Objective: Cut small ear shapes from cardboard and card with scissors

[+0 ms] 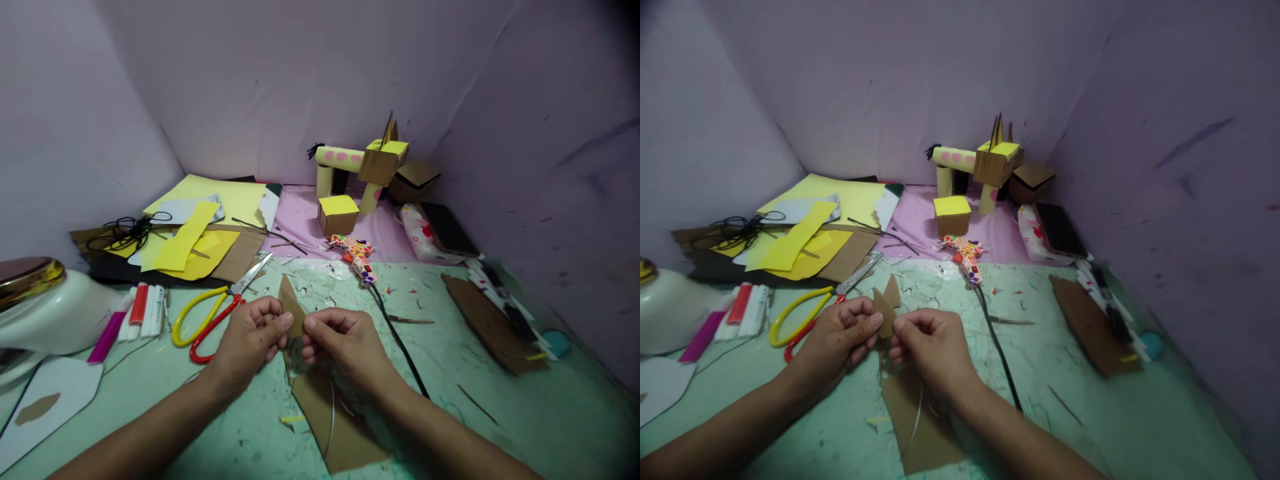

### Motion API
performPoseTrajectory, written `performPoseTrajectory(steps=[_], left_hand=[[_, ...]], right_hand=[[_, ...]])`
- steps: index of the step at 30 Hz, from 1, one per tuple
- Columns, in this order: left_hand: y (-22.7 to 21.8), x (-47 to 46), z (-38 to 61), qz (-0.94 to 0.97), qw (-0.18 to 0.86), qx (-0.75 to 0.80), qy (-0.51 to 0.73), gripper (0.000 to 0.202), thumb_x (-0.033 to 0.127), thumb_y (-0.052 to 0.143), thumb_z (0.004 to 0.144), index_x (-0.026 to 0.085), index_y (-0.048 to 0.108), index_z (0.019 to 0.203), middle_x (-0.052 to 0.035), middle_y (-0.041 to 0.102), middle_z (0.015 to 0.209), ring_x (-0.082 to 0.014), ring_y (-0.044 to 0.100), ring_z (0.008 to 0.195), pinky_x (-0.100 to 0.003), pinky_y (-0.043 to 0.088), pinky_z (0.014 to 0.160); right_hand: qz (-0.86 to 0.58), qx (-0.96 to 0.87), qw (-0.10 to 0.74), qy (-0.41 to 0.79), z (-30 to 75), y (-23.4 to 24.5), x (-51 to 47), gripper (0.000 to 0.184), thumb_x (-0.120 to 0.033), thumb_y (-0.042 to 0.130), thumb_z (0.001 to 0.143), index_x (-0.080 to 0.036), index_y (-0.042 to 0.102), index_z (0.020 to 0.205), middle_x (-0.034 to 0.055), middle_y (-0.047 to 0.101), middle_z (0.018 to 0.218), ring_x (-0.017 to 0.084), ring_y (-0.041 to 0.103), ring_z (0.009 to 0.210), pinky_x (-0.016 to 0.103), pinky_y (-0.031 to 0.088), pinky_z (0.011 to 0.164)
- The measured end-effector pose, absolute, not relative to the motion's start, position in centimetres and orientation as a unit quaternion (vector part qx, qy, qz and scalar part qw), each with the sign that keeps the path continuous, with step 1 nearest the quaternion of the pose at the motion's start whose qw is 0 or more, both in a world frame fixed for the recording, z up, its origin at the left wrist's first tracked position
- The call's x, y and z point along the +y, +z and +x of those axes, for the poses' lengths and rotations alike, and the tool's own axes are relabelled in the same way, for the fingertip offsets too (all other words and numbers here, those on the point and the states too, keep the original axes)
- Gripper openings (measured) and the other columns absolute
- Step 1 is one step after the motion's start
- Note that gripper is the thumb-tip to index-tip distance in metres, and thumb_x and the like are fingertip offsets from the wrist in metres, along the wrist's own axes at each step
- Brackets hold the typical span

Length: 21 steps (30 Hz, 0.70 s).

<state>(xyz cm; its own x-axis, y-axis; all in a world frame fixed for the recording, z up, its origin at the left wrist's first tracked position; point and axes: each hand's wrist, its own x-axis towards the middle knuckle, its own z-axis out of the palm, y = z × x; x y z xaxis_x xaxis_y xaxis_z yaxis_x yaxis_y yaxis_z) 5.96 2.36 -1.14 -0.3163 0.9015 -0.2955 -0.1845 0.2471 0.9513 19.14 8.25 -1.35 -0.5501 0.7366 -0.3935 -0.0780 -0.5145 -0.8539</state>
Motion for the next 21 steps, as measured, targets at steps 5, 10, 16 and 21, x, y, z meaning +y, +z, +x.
performPoseTrajectory(steps=[5, 10, 16, 21], left_hand=[[-1.1, 2.3, 5.5, 0.306, 0.497, 0.608, 0.538, 0.032, 0.035, 0.069, 0.066, 0.017, 0.043, 0.061, 0.0081, 0.048, 0.04, -0.0013, 0.029, 0.034, -0.011, 0.02, 0.033], [-1.3, 2.4, 5.4, 0.283, 0.518, 0.596, 0.545, 0.031, 0.035, 0.069, 0.067, 0.018, 0.044, 0.063, 0.0082, 0.048, 0.041, -0.0017, 0.029, 0.034, -0.012, 0.018, 0.033], [-1.1, 2.2, 5.5, 0.301, 0.516, 0.607, 0.523, 0.032, 0.036, 0.069, 0.066, 0.018, 0.043, 0.063, 0.0086, 0.048, 0.04, -0.0018, 0.029, 0.034, -0.012, 0.02, 0.033], [-0.9, 2.0, 5.6, 0.336, 0.494, 0.618, 0.511, 0.031, 0.036, 0.067, 0.066, 0.018, 0.043, 0.059, 0.0085, 0.046, 0.039, -0.0024, 0.029, 0.033, -0.014, 0.02, 0.033]], right_hand=[[-0.36, -0.381, 0.235, 0.818, 19.3, -1.3, 8.8, 0.039, -0.046, 0.077, 0.054, -0.011, 0.064, 0.062, 0.0026, 0.064, 0.05, 0.01, 0.057, 0.039, 0.021, 0.048, 0.041], [-0.344, -0.365, 0.211, 0.839, 19.8, -1.4, 9.9, 0.037, -0.045, 0.072, 0.062, -0.01, 0.067, 0.071, 0.0048, 0.066, 0.055, 0.012, 0.06, 0.042, 0.022, 0.05, 0.042], [-0.342, -0.403, 0.188, 0.828, 19.7, -1.1, 9.3, 0.032, -0.039, 0.08, 0.049, -0.012, 0.065, 0.06, 0.0021, 0.064, 0.054, 0.009, 0.057, 0.042, 0.022, 0.048, 0.045], [-0.352, -0.496, 0.188, 0.772, 19.8, -1.0, 9.2, 0.022, -0.033, 0.073, 0.057, -0.012, 0.066, 0.059, -0.0001, 0.059, 0.045, 0.009, 0.054, 0.042, 0.024, 0.043, 0.048]])
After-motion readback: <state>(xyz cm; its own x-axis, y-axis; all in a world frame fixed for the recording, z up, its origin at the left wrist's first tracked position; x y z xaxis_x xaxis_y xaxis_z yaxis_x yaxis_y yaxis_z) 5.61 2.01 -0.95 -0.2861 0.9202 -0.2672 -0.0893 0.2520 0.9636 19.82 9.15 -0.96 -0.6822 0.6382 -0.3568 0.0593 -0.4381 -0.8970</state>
